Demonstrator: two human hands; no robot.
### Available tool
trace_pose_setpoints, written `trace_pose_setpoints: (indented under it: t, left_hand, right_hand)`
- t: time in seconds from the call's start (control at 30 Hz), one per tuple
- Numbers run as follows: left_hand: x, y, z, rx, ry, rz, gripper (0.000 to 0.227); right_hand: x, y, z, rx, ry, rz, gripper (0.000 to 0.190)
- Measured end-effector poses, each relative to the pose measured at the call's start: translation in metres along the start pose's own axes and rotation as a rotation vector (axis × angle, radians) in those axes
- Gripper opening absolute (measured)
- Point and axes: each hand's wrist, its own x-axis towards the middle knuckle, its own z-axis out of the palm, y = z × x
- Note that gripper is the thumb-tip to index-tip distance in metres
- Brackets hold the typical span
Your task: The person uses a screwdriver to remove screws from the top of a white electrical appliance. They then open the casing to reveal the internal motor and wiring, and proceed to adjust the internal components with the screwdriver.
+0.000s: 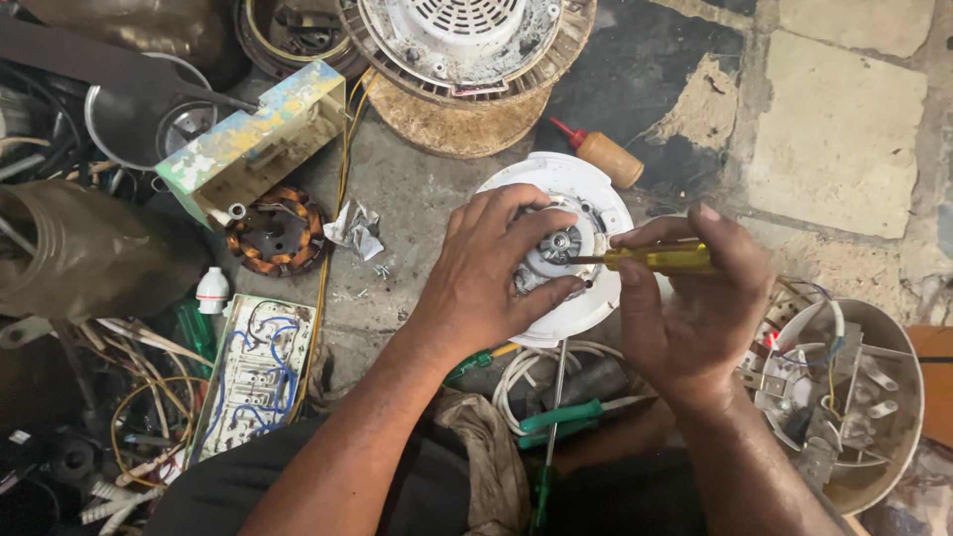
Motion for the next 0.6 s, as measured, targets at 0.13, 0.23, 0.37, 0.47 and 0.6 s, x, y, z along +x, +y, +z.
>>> trace_pose_setpoints:
  t: [0.13,0.23,0.37,0.47,0.6]
  left_hand:
    - [0.0,-0.001,-0.002,-0.01,-0.019,-0.013,0.062]
    - [-0.001,-0.002,-0.001,-0.008,-0.023,-0.014,0.064]
    - [-0.002,-0.004,0.001,0.001,-0.022,-0.011,0.064]
    - [-0.002,-0.006,0.002,0.031,-0.047,-0.023,0.066]
    - [-0.003,-0.007,0.004,0.058,-0.04,-0.006,0.066]
  right_hand:
    - [0.002,-0.002,0.002,0.001,0.007,0.02,0.062]
    - [0.006,-0.006,0.0,-0.008,-0.006,0.019,0.063]
    - [0.015,-0.019,-0.002,0.021,-0.075,0.021,0.057]
    - [0.025,-0.024,-0.001,-0.081,-0.119,-0.08,0.053]
    - [0.031,-0.027,0.0,-0.279,-0.107,-0.224,0.051]
